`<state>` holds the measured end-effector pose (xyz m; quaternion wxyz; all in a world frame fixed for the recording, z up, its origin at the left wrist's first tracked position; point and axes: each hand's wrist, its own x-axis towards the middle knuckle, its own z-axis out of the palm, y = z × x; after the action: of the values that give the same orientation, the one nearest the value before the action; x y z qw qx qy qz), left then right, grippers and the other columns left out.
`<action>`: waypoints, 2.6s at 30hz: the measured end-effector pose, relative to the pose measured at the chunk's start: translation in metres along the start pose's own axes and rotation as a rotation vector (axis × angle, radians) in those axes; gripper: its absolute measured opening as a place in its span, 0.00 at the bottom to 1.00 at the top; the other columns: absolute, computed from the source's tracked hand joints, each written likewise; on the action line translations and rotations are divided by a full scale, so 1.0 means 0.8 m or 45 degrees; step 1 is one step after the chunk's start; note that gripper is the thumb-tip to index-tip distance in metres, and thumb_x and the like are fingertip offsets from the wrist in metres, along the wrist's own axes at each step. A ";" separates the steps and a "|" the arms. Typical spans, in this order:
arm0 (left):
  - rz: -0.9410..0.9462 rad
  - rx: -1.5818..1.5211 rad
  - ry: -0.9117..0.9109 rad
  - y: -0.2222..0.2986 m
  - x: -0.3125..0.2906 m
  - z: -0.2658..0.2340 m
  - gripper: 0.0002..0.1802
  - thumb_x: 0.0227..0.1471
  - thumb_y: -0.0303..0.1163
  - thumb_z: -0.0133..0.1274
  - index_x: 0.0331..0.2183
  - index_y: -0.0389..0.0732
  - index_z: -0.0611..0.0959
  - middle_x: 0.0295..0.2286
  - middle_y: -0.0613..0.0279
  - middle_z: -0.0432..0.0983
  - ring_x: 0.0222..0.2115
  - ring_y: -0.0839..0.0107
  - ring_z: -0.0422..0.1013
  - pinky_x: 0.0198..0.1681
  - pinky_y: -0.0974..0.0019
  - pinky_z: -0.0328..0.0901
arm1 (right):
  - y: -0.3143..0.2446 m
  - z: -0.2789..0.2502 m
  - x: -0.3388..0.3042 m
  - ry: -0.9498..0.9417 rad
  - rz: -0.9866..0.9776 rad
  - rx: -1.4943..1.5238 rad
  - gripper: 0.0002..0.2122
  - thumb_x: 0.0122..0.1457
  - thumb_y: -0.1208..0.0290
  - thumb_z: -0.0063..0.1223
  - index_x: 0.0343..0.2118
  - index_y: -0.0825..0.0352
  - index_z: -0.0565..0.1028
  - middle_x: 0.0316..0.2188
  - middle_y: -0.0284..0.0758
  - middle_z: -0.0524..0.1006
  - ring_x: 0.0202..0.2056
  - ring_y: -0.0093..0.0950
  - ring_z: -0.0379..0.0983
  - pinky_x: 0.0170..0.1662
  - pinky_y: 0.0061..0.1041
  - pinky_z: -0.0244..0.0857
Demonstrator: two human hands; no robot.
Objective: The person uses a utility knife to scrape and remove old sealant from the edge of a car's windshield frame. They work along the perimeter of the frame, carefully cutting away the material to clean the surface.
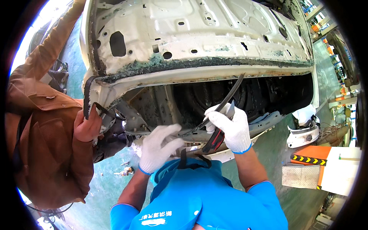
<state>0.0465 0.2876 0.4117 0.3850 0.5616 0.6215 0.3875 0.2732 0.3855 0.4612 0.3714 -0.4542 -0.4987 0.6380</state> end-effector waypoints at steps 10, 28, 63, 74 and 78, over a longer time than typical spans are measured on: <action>0.334 -0.043 -0.143 0.033 0.040 0.033 0.13 0.51 0.35 0.69 0.34 0.35 0.90 0.27 0.56 0.81 0.25 0.68 0.79 0.30 0.66 0.71 | -0.003 0.000 -0.013 -0.137 -0.025 -0.096 0.09 0.62 0.71 0.65 0.41 0.71 0.82 0.33 0.35 0.84 0.35 0.18 0.79 0.40 0.23 0.73; 0.035 -0.205 -0.448 0.014 0.039 0.033 0.14 0.59 0.38 0.59 0.36 0.37 0.88 0.30 0.54 0.79 0.30 0.63 0.77 0.35 0.62 0.70 | -0.003 0.000 -0.009 -0.225 0.032 -0.356 0.11 0.59 0.67 0.68 0.37 0.71 0.85 0.29 0.37 0.85 0.32 0.20 0.80 0.38 0.24 0.74; -0.245 -0.342 0.104 -0.002 0.020 0.021 0.12 0.58 0.26 0.57 0.43 0.36 0.89 0.35 0.57 0.86 0.30 0.75 0.79 0.37 0.71 0.73 | -0.013 -0.009 0.007 0.006 0.015 -0.143 0.10 0.62 0.69 0.65 0.38 0.72 0.84 0.25 0.31 0.81 0.27 0.17 0.75 0.31 0.19 0.68; -0.806 1.019 -0.518 -0.240 -0.106 -0.049 0.22 0.56 0.49 0.58 0.43 0.42 0.88 0.35 0.46 0.85 0.39 0.44 0.80 0.44 0.49 0.73 | -0.025 -0.019 0.018 0.093 -0.049 0.063 0.08 0.61 0.74 0.63 0.39 0.73 0.84 0.27 0.36 0.83 0.25 0.23 0.78 0.30 0.23 0.73; -0.860 1.046 -0.487 -0.251 -0.110 -0.040 0.27 0.58 0.57 0.55 0.44 0.43 0.88 0.32 0.45 0.84 0.38 0.43 0.80 0.43 0.48 0.73 | -0.025 -0.015 0.021 0.065 -0.061 0.019 0.08 0.61 0.75 0.63 0.40 0.73 0.84 0.26 0.36 0.82 0.25 0.23 0.78 0.30 0.24 0.72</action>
<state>-0.0563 0.1847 0.2446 0.3432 0.4956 0.7855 -0.1398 0.2797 0.4088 0.4761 0.4025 -0.4554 -0.4949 0.6210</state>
